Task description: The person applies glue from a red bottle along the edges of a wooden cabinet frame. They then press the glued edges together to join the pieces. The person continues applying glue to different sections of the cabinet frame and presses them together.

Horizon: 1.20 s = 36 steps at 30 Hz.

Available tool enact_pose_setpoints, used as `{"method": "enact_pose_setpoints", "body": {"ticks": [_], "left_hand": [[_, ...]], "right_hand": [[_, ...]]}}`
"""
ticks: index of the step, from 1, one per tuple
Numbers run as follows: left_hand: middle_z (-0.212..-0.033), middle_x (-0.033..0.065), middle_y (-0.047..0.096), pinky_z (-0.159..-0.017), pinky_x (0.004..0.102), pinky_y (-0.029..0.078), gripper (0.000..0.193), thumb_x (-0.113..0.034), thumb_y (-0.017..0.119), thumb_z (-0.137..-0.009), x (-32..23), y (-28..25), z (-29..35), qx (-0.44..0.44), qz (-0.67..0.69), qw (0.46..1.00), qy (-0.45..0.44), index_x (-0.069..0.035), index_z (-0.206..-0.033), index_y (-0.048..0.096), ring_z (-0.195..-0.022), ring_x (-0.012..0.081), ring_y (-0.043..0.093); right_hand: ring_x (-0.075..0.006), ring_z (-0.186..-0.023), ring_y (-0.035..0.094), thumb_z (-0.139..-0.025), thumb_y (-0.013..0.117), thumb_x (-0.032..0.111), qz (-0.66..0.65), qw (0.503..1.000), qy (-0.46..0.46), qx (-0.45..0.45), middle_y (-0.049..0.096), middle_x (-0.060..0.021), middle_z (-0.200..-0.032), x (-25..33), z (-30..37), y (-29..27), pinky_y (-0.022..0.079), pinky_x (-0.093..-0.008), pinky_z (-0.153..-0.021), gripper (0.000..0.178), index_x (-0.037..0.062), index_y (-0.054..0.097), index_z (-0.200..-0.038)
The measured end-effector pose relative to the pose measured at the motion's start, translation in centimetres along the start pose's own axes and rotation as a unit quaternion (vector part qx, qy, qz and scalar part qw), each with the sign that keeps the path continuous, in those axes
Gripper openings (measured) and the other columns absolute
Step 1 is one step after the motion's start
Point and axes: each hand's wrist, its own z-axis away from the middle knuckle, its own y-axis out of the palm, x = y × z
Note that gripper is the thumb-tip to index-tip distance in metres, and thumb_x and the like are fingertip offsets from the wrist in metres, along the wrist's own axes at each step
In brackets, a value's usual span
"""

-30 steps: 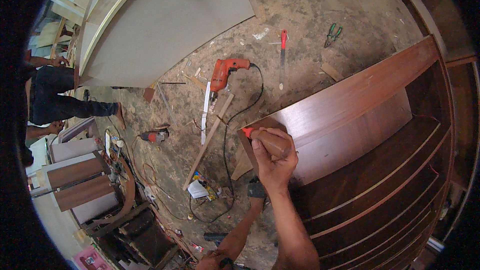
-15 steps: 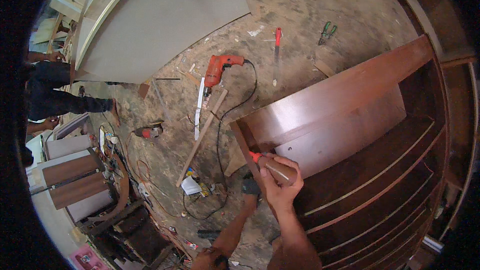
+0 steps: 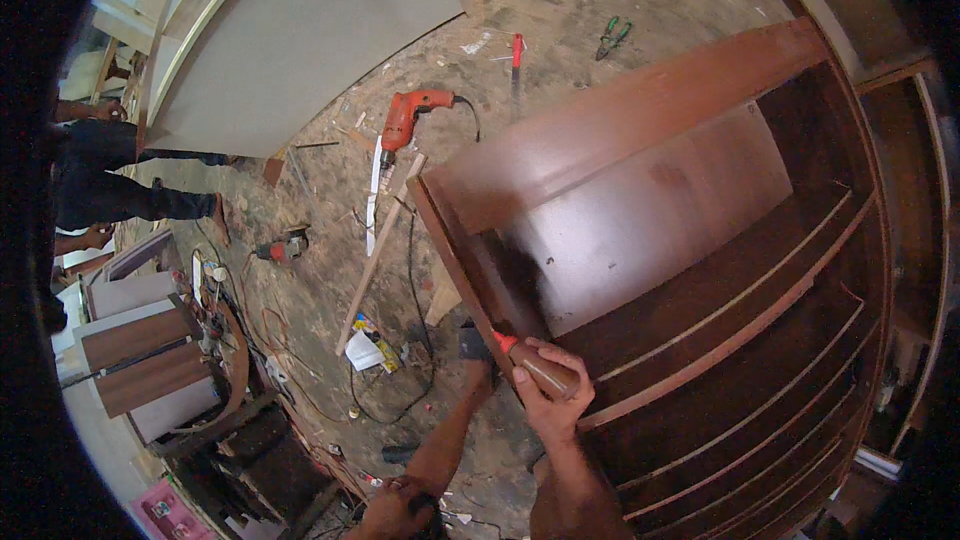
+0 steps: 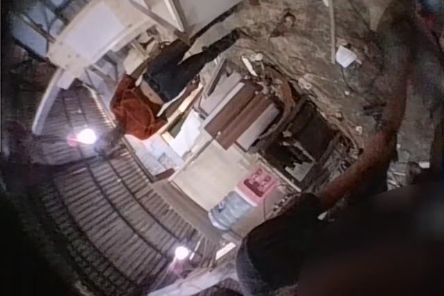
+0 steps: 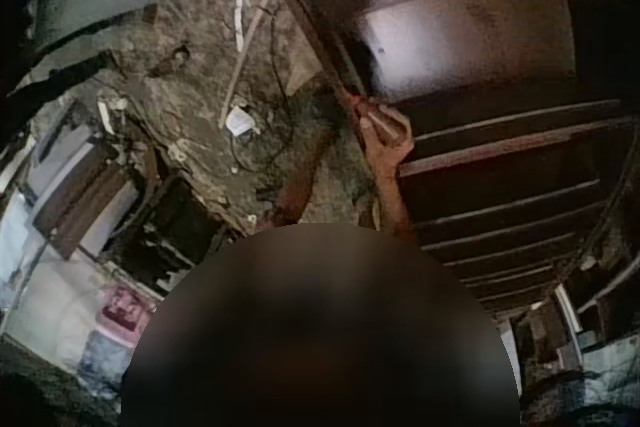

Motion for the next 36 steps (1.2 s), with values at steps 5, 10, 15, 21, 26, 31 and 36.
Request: {"method": "enact_pose_setpoints", "body": {"ticks": [5,10,15,21,26,31,36], "left_hand": [[-0.114,0.0233,0.064,-0.086,0.0551,0.050,0.036,-0.028,0.061,-0.086,-2.2,-0.4,-0.1,0.052,0.009,0.997,0.049,-0.008,-0.115,0.067,-0.098,0.0404,0.062],[-0.111,0.0225,0.067,-0.090,0.0506,0.051,0.039,-0.027,0.068,-0.084,-6.0,1.4,2.0,0.043,0.046,0.992,-0.111,-0.005,-0.116,0.066,-0.105,0.0420,0.063],[-0.109,0.0212,0.068,-0.090,0.0459,0.052,0.039,-0.022,0.072,-0.081,-4.9,5.4,4.8,-0.053,0.039,0.992,-0.107,-0.006,-0.116,0.066,-0.104,0.0400,0.065],[-0.103,0.0208,0.068,-0.083,0.0433,0.053,0.031,-0.018,0.071,-0.079,-1.3,9.2,8.1,-0.184,0.089,0.975,-0.090,-0.007,-0.108,0.068,-0.097,0.0392,0.066],[-0.106,0.0187,0.067,-0.083,0.0439,0.052,0.034,-0.015,0.072,-0.079,-1.0,10.2,9.1,-0.190,0.077,0.975,-0.085,-0.008,-0.111,0.065,-0.098,0.0379,0.065],[-0.109,0.0189,0.065,-0.084,0.0432,0.052,0.035,-0.013,0.072,-0.079,-0.5,13.5,10.0,-0.191,0.064,0.979,-0.042,-0.007,-0.112,0.064,-0.098,0.0374,0.064],[-0.109,0.0190,0.065,-0.086,0.0419,0.052,0.036,-0.012,0.073,-0.077,-0.9,17.6,12.6,-0.165,0.125,0.975,-0.084,-0.006,-0.112,0.064,-0.100,0.0360,0.064]], "right_hand": [[-0.0307,-0.111,0.065,-0.077,0.080,-0.004,-0.008,1.000,-0.004,0.001,0.067,-0.0209,-0.114,0.0,3.6,-4.1,0.053,-0.0424,-0.098,0.037,-0.0026,0.060,-0.108],[-0.0278,-0.111,0.066,-0.078,0.079,-0.005,0.013,1.000,0.005,0.008,0.068,-0.0214,-0.116,0.7,7.6,-8.5,0.052,-0.0398,-0.098,0.036,-0.0031,0.061,-0.109],[-0.0247,-0.110,0.067,-0.079,0.078,-0.005,0.007,0.998,0.055,0.003,0.068,-0.0209,-0.119,1.3,11.6,-12.9,0.051,-0.0368,-0.099,0.037,-0.0036,0.061,-0.111],[-0.0221,-0.108,0.067,-0.080,0.078,-0.005,0.014,0.999,0.040,0.008,0.068,-0.0197,-0.119,1.2,16.3,-18.2,0.053,-0.0350,-0.097,0.037,-0.0028,0.060,-0.113],[-0.0233,-0.109,0.067,-0.080,0.078,-0.006,-0.024,0.996,0.080,-0.002,0.067,-0.0199,-0.120,0.8,20.7,-22.8,0.053,-0.0355,-0.097,0.038,-0.0030,0.060,-0.113],[-0.0249,-0.112,0.065,-0.079,0.077,-0.007,0.024,0.998,0.051,-0.005,0.067,-0.0197,-0.118,0.8,24.7,-27.4,0.053,-0.0360,-0.097,0.038,-0.0022,0.060,-0.112],[-0.0249,-0.110,0.066,-0.080,0.078,-0.005,0.031,0.999,0.033,-0.007,0.068,-0.0196,-0.117,1.1,28.4,-30.9,0.053,-0.0371,-0.097,0.037,-0.0018,0.060,-0.112]]}}
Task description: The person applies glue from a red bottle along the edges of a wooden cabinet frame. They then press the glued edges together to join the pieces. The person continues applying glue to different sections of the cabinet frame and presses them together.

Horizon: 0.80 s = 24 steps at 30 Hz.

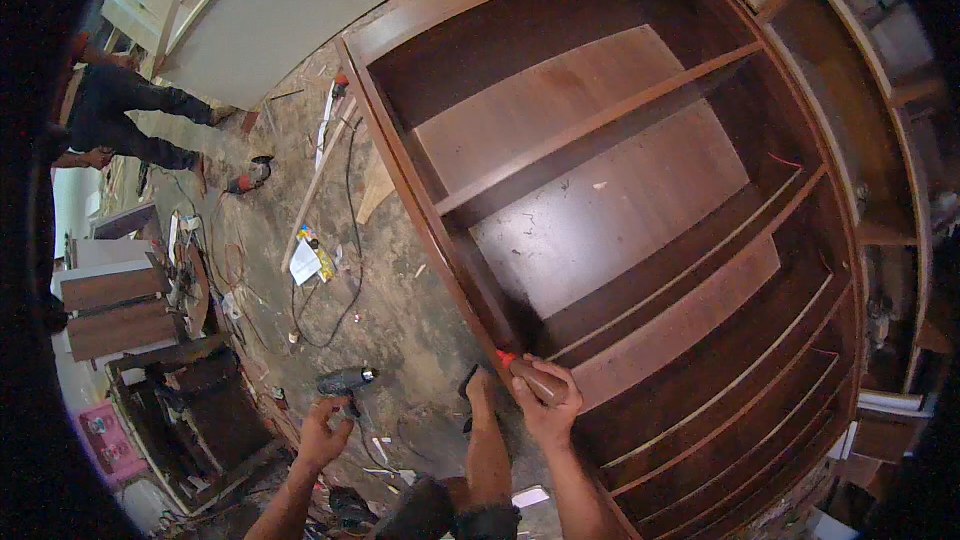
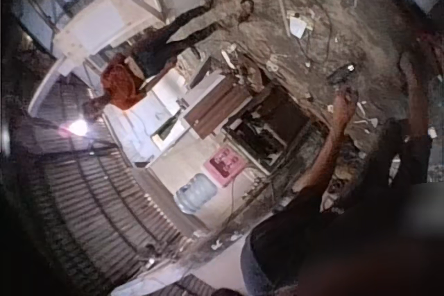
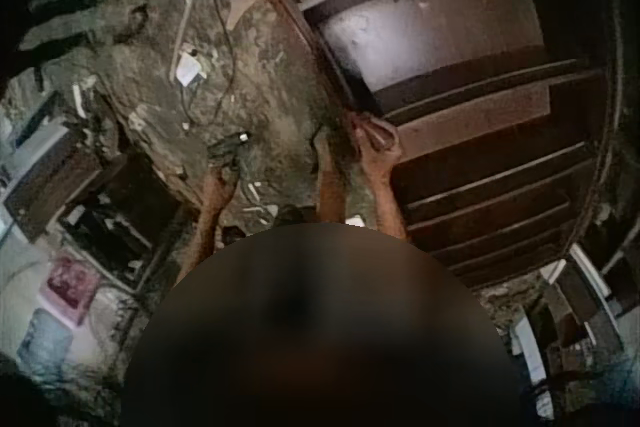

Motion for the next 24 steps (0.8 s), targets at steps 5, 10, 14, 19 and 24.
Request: {"method": "enact_pose_setpoints", "body": {"ticks": [5,10,14,19,24], "left_hand": [[-0.107,0.0188,0.064,-0.086,0.0414,0.051,0.037,-0.011,0.073,-0.076,2.6,2.4,5.0,-0.026,-0.040,0.997,0.063,-0.004,-0.112,0.064,-0.100,0.0356,0.064],[-0.106,0.0134,0.067,-0.082,0.0384,0.051,0.035,-0.011,0.071,-0.080,7.4,4.2,10.9,-0.034,-0.039,0.997,0.054,-0.005,-0.114,0.066,-0.098,0.0279,0.064],[-0.105,0.0137,0.067,-0.081,0.0386,0.052,0.035,-0.012,0.072,-0.080,9.3,4.9,15.6,-0.027,-0.056,0.996,0.058,-0.005,-0.114,0.065,-0.098,0.0273,0.064],[-0.103,0.0183,0.066,-0.086,0.0416,0.050,0.035,-0.011,0.073,-0.077,9.6,7.3,20.3,-0.020,-0.029,0.999,0.016,-0.004,-0.110,0.064,-0.099,0.0355,0.063],[-0.103,0.0176,0.066,-0.084,0.0412,0.051,0.034,-0.010,0.072,-0.078,9.4,11.2,23.6,-0.008,0.002,0.999,0.034,-0.005,-0.110,0.065,-0.097,0.0351,0.063]], "right_hand": [[-0.0240,-0.108,0.067,-0.080,0.078,-0.004,0.008,1.000,-0.014,-0.013,0.069,-0.0196,-0.116,-1.2,3.3,-3.4,0.053,-0.0357,-0.095,0.036,-0.0022,0.060,-0.112],[-0.0229,-0.107,0.067,-0.080,0.078,-0.003,0.030,0.999,-0.037,-0.025,0.069,-0.0195,-0.115,-2.2,6.6,-7.0,0.054,-0.0349,-0.094,0.035,-0.0028,0.060,-0.110],[-0.0221,-0.106,0.067,-0.081,0.077,-0.004,0.020,0.999,-0.024,-0.034,0.069,-0.0195,-0.115,-2.3,9.6,-10.0,0.054,-0.0347,-0.095,0.033,-0.0022,0.060,-0.109],[-0.0220,-0.107,0.067,-0.081,0.077,-0.005,0.012,0.999,-0.021,-0.047,0.069,-0.0198,-0.116,-3.0,13.9,-14.3,0.053,-0.0353,-0.096,0.033,-0.0013,0.061,-0.110],[-0.0223,-0.108,0.067,-0.081,0.077,-0.004,0.014,0.998,-0.040,-0.049,0.069,-0.0193,-0.116,-4.1,18.1,-19.4,0.053,-0.0357,-0.097,0.034,-0.0011,0.061,-0.110]]}}
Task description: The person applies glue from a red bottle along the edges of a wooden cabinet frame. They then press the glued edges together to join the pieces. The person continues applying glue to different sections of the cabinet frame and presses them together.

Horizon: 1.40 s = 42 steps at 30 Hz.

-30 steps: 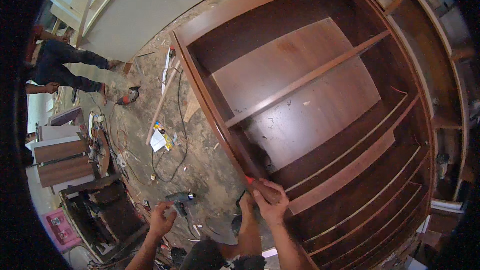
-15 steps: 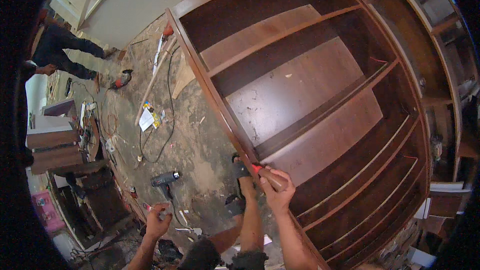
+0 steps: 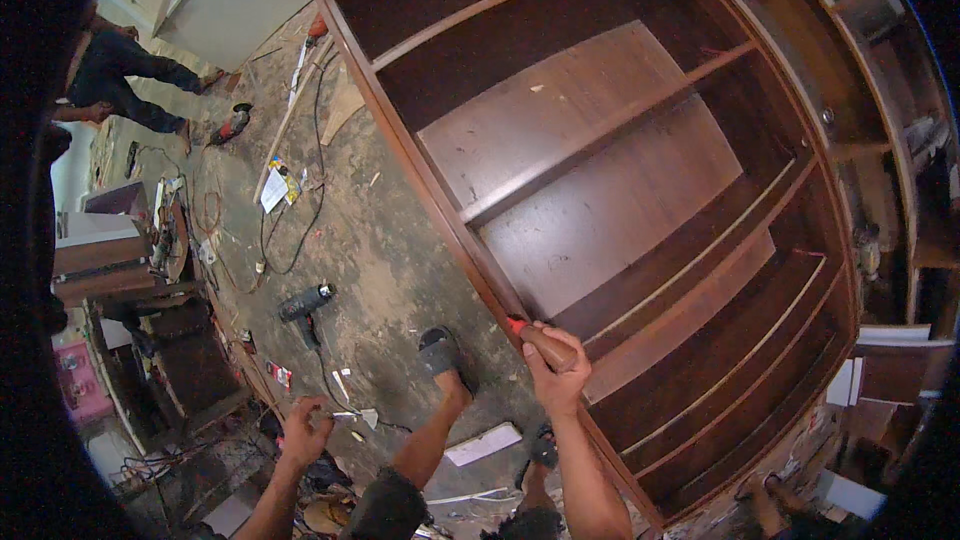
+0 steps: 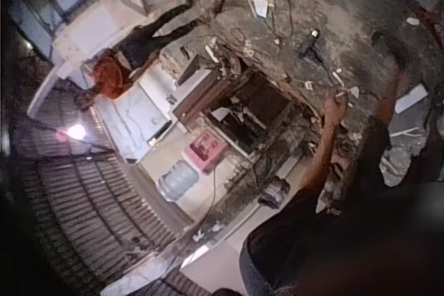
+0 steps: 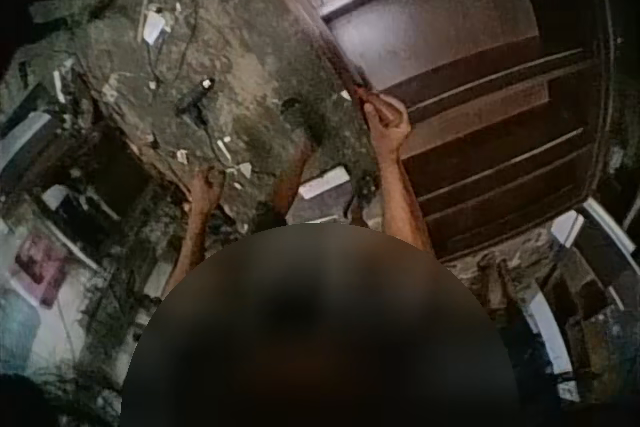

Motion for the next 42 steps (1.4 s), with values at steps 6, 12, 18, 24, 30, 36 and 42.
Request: {"method": "enact_pose_setpoints", "body": {"ticks": [6,12,18,24,30,36,42], "left_hand": [[-0.101,0.0147,0.066,-0.082,0.0391,0.051,0.038,-0.007,0.072,-0.078,-3.0,5.1,5.8,-0.003,-0.063,0.997,0.047,-0.005,-0.115,0.065,-0.094,0.0289,0.063],[-0.105,0.0125,0.064,-0.077,0.0359,0.051,0.041,-0.008,0.073,-0.077,-5.7,11.5,14.8,-0.006,-0.024,0.999,0.043,-0.007,-0.117,0.065,-0.095,0.0249,0.062],[-0.111,0.0143,0.062,-0.081,0.0366,0.051,0.044,-0.011,0.074,-0.078,-8.6,19.0,21.2,0.023,0.034,0.998,0.048,-0.007,-0.121,0.064,-0.099,0.0272,0.062],[-0.115,0.0122,0.063,-0.088,0.0376,0.050,0.045,-0.011,0.075,-0.079,-10.2,22.5,25.4,0.061,0.038,0.993,0.096,-0.007,-0.123,0.064,-0.105,0.0253,0.063],[-0.113,0.0153,0.064,-0.087,0.0374,0.050,0.045,-0.012,0.075,-0.078,-9.3,25.1,29.5,0.080,0.036,0.993,0.084,-0.006,-0.122,0.065,-0.101,0.0281,0.062],[-0.113,0.0136,0.063,-0.086,0.0376,0.050,0.049,-0.013,0.076,-0.078,-7.1,27.9,35.7,0.117,0.022,0.990,0.079,-0.006,-0.124,0.064,-0.102,0.0263,0.063],[-0.114,0.0132,0.063,-0.085,0.0376,0.050,0.050,-0.015,0.077,-0.078,-5.0,31.3,43.7,0.152,0.037,0.987,0.037,-0.010,-0.126,0.064,-0.103,0.0261,0.063]], "right_hand": [[-0.0223,-0.109,0.066,-0.080,0.078,-0.003,-0.007,0.999,0.032,0.019,0.070,-0.0178,-0.115,-0.1,4.7,-7.1,0.053,-0.0357,-0.097,0.033,-0.0014,0.063,-0.110],[-0.0201,-0.104,0.068,-0.081,0.079,0.002,-0.018,1.000,-0.006,0.018,0.071,-0.0145,-0.114,-1.5,9.4,-14.3,0.053,-0.0341,-0.093,0.031,-0.0006,0.065,-0.109],[-0.0187,-0.104,0.068,-0.080,0.080,0.005,0.013,1.000,-0.008,0.024,0.072,-0.0128,-0.112,-2.1,14.4,-21.9,0.053,-0.0323,-0.091,0.030,0.0016,0.067,-0.108],[-0.0202,-0.104,0.068,-0.082,0.080,0.005,-0.004,1.000,0.026,0.001,0.070,-0.0146,-0.114,-2.1,19.4,-28.1,0.054,-0.0335,-0.094,0.029,0.0013,0.066,-0.107],[-0.0201,-0.106,0.067,-0.083,0.078,0.006,0.038,0.999,0.022,0.016,0.070,-0.0145,-0.113,-2.6,23.7,-34.3,0.054,-0.0340,-0.094,0.029,0.0008,0.065,-0.109],[-0.0183,-0.104,0.066,-0.082,0.079,0.007,-0.011,1.000,0.012,0.005,0.071,-0.0126,-0.112,-4.1,27.5,-39.6,0.052,-0.0330,-0.093,0.030,0.0007,0.067,-0.108],[-0.0193,-0.105,0.067,-0.082,0.078,0.005,-0.008,0.999,0.033,0.007,0.070,-0.0150,-0.114,-4.0,31.5,-45.0,0.054,-0.0338,-0.093,0.035,-0.0014,0.061,-0.112]]}}
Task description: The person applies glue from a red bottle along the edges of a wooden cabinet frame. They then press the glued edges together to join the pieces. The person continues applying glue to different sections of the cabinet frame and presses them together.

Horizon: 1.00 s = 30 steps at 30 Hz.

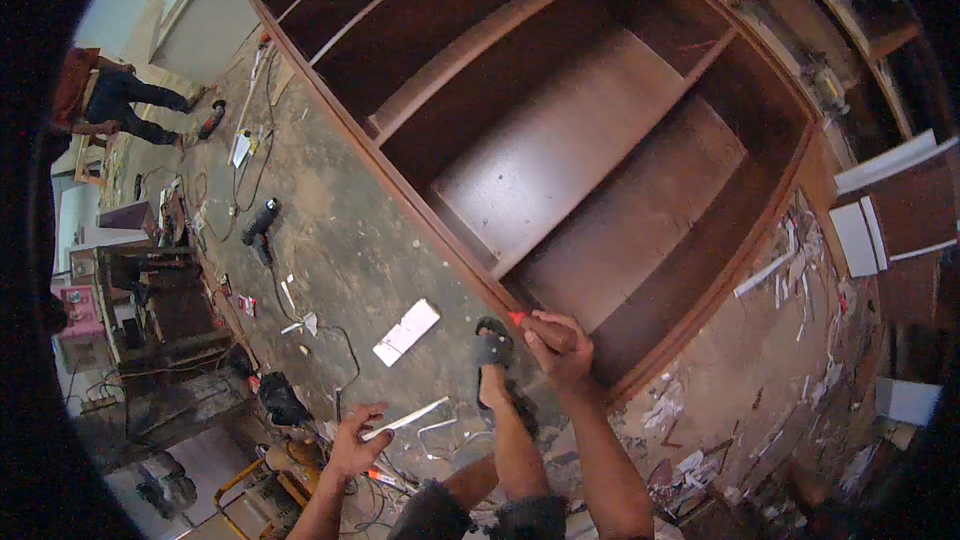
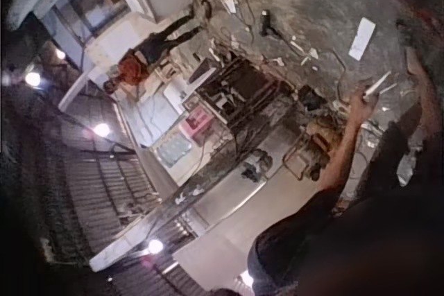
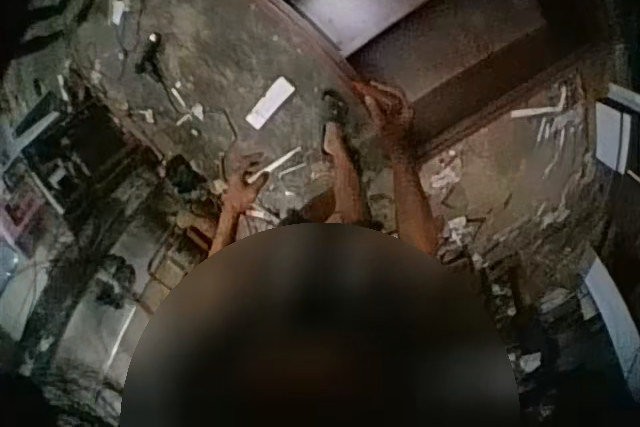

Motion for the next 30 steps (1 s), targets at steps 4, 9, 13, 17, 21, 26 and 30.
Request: {"method": "enact_pose_setpoints", "body": {"ticks": [4,9,13,17,21,26,30], "left_hand": [[-0.118,0.0133,0.064,-0.086,0.0385,0.051,0.054,-0.017,0.077,-0.080,0.3,3.1,3.3,0.034,-0.012,0.999,-0.014,-0.011,-0.130,0.061,-0.105,0.0270,0.064],[-0.119,0.0146,0.064,-0.087,0.0384,0.052,0.053,-0.018,0.077,-0.080,-0.8,7.0,5.1,0.061,-0.032,0.998,0.011,-0.009,-0.130,0.060,-0.106,0.0271,0.065],[-0.118,0.0152,0.064,-0.087,0.0384,0.052,0.053,-0.018,0.077,-0.080,-2.1,10.9,5.9,0.049,-0.024,0.998,0.009,-0.009,-0.129,0.060,-0.106,0.0273,0.065],[-0.118,0.0148,0.064,-0.088,0.0396,0.050,0.054,-0.017,0.076,-0.081,-3.5,15.0,7.2,0.059,-0.012,0.998,-0.001,-0.010,-0.131,0.060,-0.106,0.0285,0.064],[-0.121,0.0114,0.064,-0.092,0.0376,0.049,0.052,-0.014,0.076,-0.081,-4.4,18.6,9.0,0.061,0.000,0.998,-0.009,-0.009,-0.130,0.061,-0.109,0.0236,0.062],[-0.118,0.0136,0.064,-0.088,0.0396,0.050,0.053,-0.019,0.076,-0.081,-4.8,21.4,11.7,0.054,0.013,0.998,-0.007,-0.010,-0.131,0.061,-0.108,0.0266,0.064],[-0.116,0.0129,0.065,-0.086,0.0395,0.051,0.052,-0.020,0.076,-0.081,-4.1,22.7,13.7,0.029,0.003,0.999,-0.014,-0.010,-0.130,0.062,-0.107,0.0264,0.064]], "right_hand": [[-0.0209,-0.107,0.067,-0.081,0.078,0.005,0.092,0.996,-0.007,0.008,0.070,-0.0149,-0.114,0.5,2.9,-4.2,0.053,-0.0339,-0.094,0.032,0.0003,0.064,-0.109],[-0.0207,-0.106,0.068,-0.079,0.080,0.003,0.047,0.999,0.011,0.002,0.071,-0.0141,-0.112,-0.1,6.0,-8.6,0.053,-0.0338,-0.096,0.034,0.0025,0.066,-0.109],[-0.0209,-0.106,0.068,-0.078,0.079,0.000,0.005,1.000,0.024,-0.001,0.072,-0.0137,-0.112,-1.5,8.3,-12.4,0.054,-0.0345,-0.095,0.033,0.0027,0.067,-0.108],[-0.0207,-0.105,0.068,-0.079,0.078,0.001,0.011,0.998,0.053,0.018,0.071,-0.0135,-0.113,-2.5,10.3,-15.9,0.055,-0.0337,-0.092,0.031,0.0023,0.067,-0.108],[-0.0191,-0.103,0.068,-0.079,0.080,0.002,0.031,0.999,0.014,0.042,0.072,-0.0131,-0.111,-2.2,10.9,-18.3,0.055,-0.0323,-0.090,0.030,0.0016,0.067,-0.107],[-0.0167,-0.097,0.069,-0.079,0.081,0.003,0.073,0.994,-0.014,0.083,0.073,-0.0113,-0.103,-0.2,10.6,-20.2,0.056,-0.0310,-0.086,0.033,0.0019,0.068,-0.109],[-0.0157,-0.093,0.070,-0.081,0.079,0.004,0.116,0.987,0.020,0.108,0.074,-0.0099,-0.100,0.6,10.6,-21.1,0.057,-0.0302,-0.082,0.031,0.0021,0.068,-0.110]]}}
